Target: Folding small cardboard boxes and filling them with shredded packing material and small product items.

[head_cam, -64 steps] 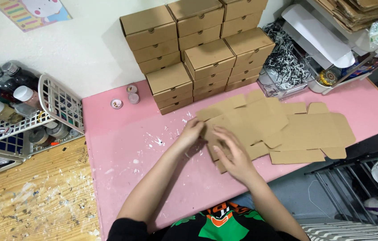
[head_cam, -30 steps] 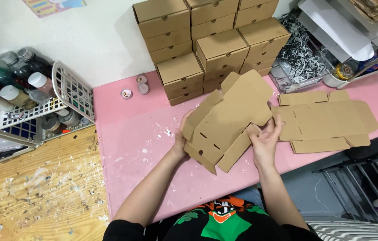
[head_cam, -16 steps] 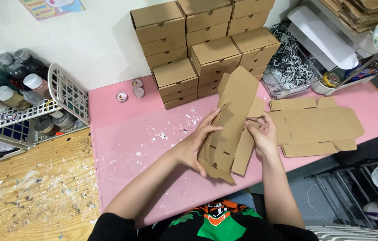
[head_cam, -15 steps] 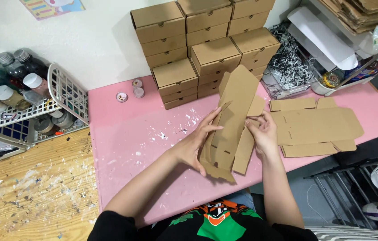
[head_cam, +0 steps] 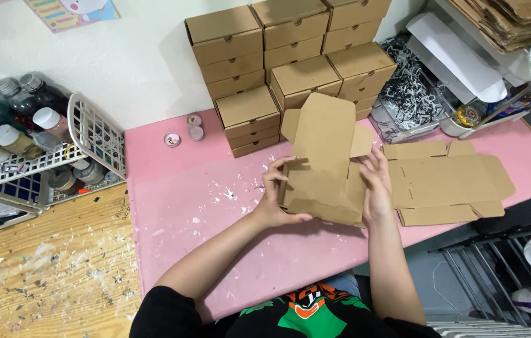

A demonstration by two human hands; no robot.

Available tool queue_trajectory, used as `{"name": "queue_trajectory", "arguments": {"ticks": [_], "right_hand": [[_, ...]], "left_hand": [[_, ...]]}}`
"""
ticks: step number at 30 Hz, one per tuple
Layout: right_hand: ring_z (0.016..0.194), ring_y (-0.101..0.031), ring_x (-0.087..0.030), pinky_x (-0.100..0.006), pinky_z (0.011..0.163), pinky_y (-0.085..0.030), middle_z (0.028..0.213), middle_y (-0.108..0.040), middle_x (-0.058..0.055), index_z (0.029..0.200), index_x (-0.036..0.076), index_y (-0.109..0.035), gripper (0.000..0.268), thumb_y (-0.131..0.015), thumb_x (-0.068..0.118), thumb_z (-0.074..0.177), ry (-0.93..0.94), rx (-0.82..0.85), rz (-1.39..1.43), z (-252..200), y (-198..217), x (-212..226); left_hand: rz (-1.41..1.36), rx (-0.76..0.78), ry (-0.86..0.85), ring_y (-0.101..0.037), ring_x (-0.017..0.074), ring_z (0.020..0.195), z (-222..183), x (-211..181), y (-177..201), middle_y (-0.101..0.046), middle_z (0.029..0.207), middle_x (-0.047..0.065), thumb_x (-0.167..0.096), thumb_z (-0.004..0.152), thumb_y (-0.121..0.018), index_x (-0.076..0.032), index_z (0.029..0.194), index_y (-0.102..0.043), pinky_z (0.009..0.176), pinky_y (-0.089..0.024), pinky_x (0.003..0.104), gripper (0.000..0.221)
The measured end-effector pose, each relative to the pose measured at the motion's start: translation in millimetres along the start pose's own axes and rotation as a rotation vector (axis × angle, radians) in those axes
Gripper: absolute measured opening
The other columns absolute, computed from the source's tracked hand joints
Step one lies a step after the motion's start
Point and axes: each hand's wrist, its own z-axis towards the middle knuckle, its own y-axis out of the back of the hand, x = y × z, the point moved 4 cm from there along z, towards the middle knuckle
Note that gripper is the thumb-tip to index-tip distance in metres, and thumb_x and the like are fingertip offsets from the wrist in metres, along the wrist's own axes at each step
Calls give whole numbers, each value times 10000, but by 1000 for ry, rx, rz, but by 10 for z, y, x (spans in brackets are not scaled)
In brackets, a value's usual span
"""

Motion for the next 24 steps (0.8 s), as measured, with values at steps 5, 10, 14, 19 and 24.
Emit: {"name": "queue_trajectory", "arguments": {"ticks": [5, 10, 14, 19, 24], "right_hand": [[1418, -487, -283, -451, 1179, -415, 1560, -435, -145, 1623, 82, -267, 709, -526, 272, 992, -5, 90, 325, -295, -73, -9], [1369, -501, -347, -478, 1120, -437, 1536, -453, -214, 1613, 6, -307, 700, -505, 332, 1026, -134, 106, 334, -460, 366, -412], [1341, -512, -330, -463, 1104, -450, 1494, -484, -194, 1566, 28, -351, 612, -454, 316, 1036, -154, 0, 245, -451, -96, -219], [1269, -549, -245, -396, 1072, -466, 1373, -571, -121, 1374, 82, -506, 391, -434, 237, 1023, -61, -167, -56, -461, -128, -206], [1154, -626, -251, -410, 992, -517, 1270, -637, -135, 1316, 38, -555, 366, -458, 231, 1020, -203, -153, 47, -397, 148, -363]], "left_hand": [[-95, -129, 113, -337, 385, 1546, -137, 182, -20, -253, 1597, 220, -327, 780, -956, -174, 1456, -186, 1296, -341, 541, 1036], [-193, -9, 283, -195, 358, 1611, -93, 52, -35, -142, 1683, 214, -737, 859, -641, -84, 1629, 28, 1332, -223, 504, 1211], [-267, 97, 415, -127, 352, 1665, -147, 104, -87, -83, 1759, 210, -910, 900, -370, -39, 1666, 81, 1360, -169, 488, 1245], [3, 216, 369, -138, 393, 1634, -115, 104, -114, -128, 1745, 207, -899, 877, -449, -63, 1712, -52, 1347, -162, 529, 1246], [14, 411, 231, -50, 462, 1631, 45, -37, 8, 21, 1742, 234, -825, 649, -723, -159, 1684, -18, 1320, -165, 587, 1418]]}}
